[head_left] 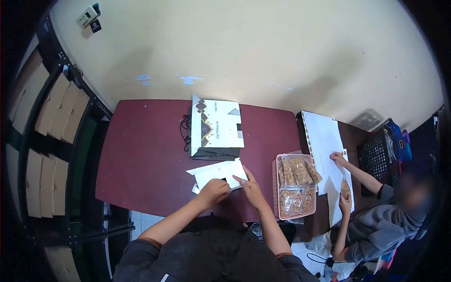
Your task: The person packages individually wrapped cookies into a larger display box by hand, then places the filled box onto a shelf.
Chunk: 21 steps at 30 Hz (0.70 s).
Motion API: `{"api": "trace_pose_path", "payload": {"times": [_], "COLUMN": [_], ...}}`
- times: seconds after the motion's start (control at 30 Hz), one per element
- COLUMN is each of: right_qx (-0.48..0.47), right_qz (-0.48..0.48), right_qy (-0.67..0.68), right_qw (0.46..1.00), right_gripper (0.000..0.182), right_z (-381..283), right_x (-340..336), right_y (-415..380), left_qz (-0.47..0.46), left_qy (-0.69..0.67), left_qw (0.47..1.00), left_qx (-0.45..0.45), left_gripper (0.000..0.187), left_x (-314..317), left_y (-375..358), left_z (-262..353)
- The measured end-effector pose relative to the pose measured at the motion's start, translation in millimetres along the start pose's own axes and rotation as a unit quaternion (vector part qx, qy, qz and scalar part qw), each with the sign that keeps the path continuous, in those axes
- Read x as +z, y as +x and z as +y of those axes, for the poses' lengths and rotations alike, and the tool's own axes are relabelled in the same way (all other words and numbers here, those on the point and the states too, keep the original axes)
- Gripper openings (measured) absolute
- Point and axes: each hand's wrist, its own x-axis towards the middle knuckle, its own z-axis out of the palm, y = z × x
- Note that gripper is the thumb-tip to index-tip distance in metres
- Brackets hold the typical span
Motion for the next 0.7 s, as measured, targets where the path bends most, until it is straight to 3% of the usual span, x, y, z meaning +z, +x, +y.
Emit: {"api": "trace_pose_path", "payload": {"times": [0.03, 0.07, 0.2, 0.37, 0.43, 0.5, 0.57, 0.6, 0.7], "right_qx": [0.006, 0.042, 0.062, 0.106, 0.072, 0.038, -0.039, -0.063, -0.137], "right_qz": [-0.01, -0.035, -0.065, -0.058, -0.017, 0.022, 0.128, 0.152, 0.083], "right_qy": [-0.009, -0.039, 0.017, -0.081, -0.03, 0.023, -0.005, -0.048, -0.15], "right_qw": [1.0, 0.998, 0.996, 0.989, 0.997, 0.999, 0.991, 0.985, 0.976], "right_gripper": [0.035, 0.04, 0.041, 0.044, 0.041, 0.04, 0.034, 0.033, 0.036], "right_z": [8, 18, 16, 7, -1, -13, -32, -37, -31], "right_x": [3, 5, 3, 1, 4, 2, -1, 0, 10], "right_y": [5, 8, 13, 10, 7, 4, 1, -3, -16], "left_qz": [0.043, 0.111, 0.098, 0.109, 0.205, 0.162, 0.116, 0.075, 0.02], "left_qy": [0.013, 0.05, 0.016, -0.029, -0.004, -0.001, 0.092, 0.073, 0.128], "left_qw": [0.999, 0.992, 0.995, 0.992, 0.973, 0.974, 0.97, 0.971, 0.967], "left_qx": [-0.013, 0.031, 0.016, -0.054, -0.109, -0.161, -0.194, -0.214, -0.218], "left_gripper": [0.019, 0.02, 0.026, 0.034, 0.043, 0.052, 0.057, 0.061, 0.065], "left_x": [6, 15, 17, 9, 4, 3, -3, -8, -18], "left_y": [-7, -12, -20, -18, -17, -24, -26, -25, -22], "left_z": [2, 4, 3, 4, 9, 7, 3, 0, 4]}}
